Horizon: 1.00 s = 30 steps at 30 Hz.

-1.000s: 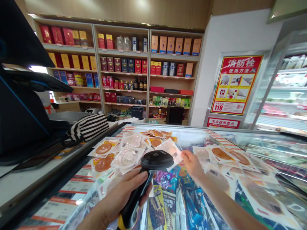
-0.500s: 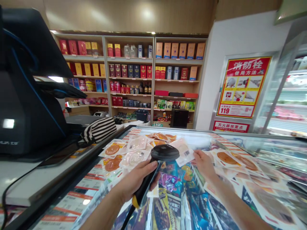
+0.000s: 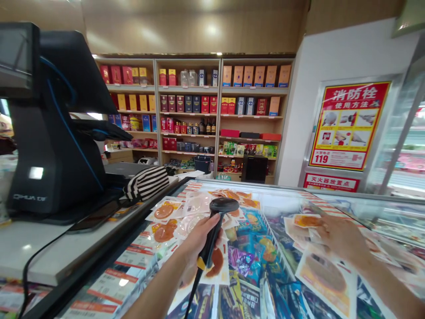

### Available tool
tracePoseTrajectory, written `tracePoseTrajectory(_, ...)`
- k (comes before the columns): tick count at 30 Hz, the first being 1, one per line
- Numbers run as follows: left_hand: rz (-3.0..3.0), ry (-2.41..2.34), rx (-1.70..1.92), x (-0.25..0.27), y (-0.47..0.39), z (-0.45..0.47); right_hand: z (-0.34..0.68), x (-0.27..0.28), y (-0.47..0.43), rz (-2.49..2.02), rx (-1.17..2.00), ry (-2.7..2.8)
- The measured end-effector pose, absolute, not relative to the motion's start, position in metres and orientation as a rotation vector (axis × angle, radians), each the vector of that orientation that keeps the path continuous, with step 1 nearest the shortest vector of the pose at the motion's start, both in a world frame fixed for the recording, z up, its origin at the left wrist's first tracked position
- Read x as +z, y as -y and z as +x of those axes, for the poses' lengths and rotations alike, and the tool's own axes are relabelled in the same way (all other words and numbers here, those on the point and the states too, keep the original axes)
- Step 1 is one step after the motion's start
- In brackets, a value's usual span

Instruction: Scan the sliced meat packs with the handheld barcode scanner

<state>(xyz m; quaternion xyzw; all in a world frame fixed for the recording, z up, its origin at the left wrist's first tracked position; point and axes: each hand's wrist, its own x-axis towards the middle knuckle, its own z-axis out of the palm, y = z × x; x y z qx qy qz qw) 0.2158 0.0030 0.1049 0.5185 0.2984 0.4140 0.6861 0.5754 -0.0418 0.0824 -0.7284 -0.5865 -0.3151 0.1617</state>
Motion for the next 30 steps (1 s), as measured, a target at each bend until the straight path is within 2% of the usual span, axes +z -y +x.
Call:
tracePoseTrajectory(2, 1.142, -0.692, 0.961, 0.105, -0.002, 0.215, 0.540, 0.081, 0.027, -1.963, -0.844, 1.722)
tracePoseTrajectory(5, 1.137, -0.681, 0.955, 0.103, -0.003, 0.213, 0.472, 0.078, -0.008, -1.878, -0.448, 1.886)
tracePoseTrajectory(8, 1.146, -0.645, 0.912, 0.098, -0.005, 0.211, 0.423, 0.068, -0.048, -1.796, -0.292, 2.080)
tracePoseTrajectory(14, 1.112, -0.641, 0.860, 0.095, -0.002, 0.215, 0.411, 0.047, -0.085, -1.796, -0.250, 2.296)
tracePoseTrajectory(24, 1.156, -0.585, 0.803, 0.095, 0.008, 0.217, 0.426, 0.039, -0.054, -1.894, -0.576, 2.163)
tracePoseTrajectory(30, 1.147, -0.556, 0.797, 0.100, 0.015, 0.217, 0.455, 0.047, -0.008, -1.935, -0.266, 1.665)
